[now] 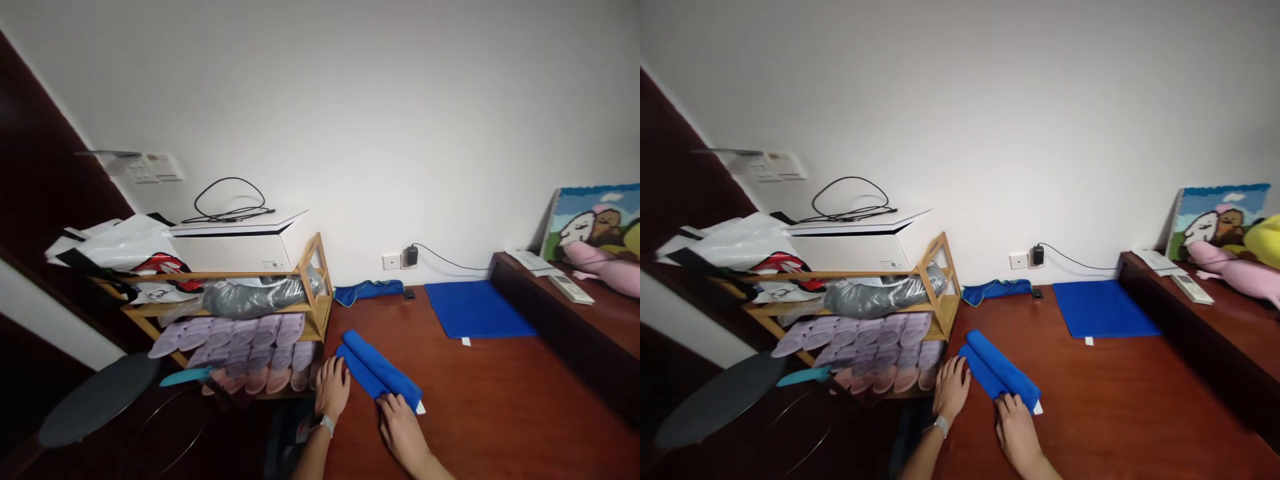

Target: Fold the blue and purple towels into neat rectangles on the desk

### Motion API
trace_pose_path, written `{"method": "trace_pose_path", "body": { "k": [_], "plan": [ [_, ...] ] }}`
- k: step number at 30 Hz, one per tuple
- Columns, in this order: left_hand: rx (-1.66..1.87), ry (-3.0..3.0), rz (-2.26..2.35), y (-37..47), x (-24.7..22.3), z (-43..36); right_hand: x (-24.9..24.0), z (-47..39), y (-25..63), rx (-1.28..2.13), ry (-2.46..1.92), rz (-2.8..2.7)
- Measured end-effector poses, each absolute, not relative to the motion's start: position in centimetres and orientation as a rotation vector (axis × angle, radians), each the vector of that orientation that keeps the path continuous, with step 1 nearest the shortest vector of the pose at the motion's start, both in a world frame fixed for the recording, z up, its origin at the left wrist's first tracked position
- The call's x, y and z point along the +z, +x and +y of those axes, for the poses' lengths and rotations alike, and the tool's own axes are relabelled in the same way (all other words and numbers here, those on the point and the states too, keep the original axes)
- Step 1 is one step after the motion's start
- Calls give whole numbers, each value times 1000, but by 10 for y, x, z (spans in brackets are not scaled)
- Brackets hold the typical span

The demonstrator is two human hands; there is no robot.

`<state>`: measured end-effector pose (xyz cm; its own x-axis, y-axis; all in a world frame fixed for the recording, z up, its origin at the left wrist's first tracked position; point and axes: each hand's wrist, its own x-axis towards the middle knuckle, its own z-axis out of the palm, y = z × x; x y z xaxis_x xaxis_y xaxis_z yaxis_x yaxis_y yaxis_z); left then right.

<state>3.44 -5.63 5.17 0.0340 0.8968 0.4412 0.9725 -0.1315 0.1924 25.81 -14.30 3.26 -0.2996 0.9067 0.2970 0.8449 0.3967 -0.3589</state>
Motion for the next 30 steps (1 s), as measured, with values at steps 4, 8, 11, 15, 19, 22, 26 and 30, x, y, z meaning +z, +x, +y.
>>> {"method": "trace_pose_path", "body": {
  "k": [4,8,11,15,19,22,26,30],
  "plan": [
    [-740,-2265,-1859,43,76,-71,37,-170,273,240,-1481,-2107],
    [-790,-2469,-1685,82,89,-116,47,-179,291,386,-1455,-2061],
    [-718,-2831,-1440,122,90,-154,54,-187,309,529,-1352,-2047],
    [-626,-3044,-1435,155,93,-174,69,-195,347,623,-1233,-1989],
    [-965,-3133,-1678,176,97,-164,77,-205,382,516,-1255,-1784],
    [-1357,-3130,-1889,202,106,-152,68,-216,394,460,-1395,-1475],
    [-2204,-2835,-2031,234,163,-134,51,-219,393,443,-1630,-1025],
    [-3203,-2251,-1833,227,256,-115,43,-217,381,322,-1672,-1181]
  ]
}}
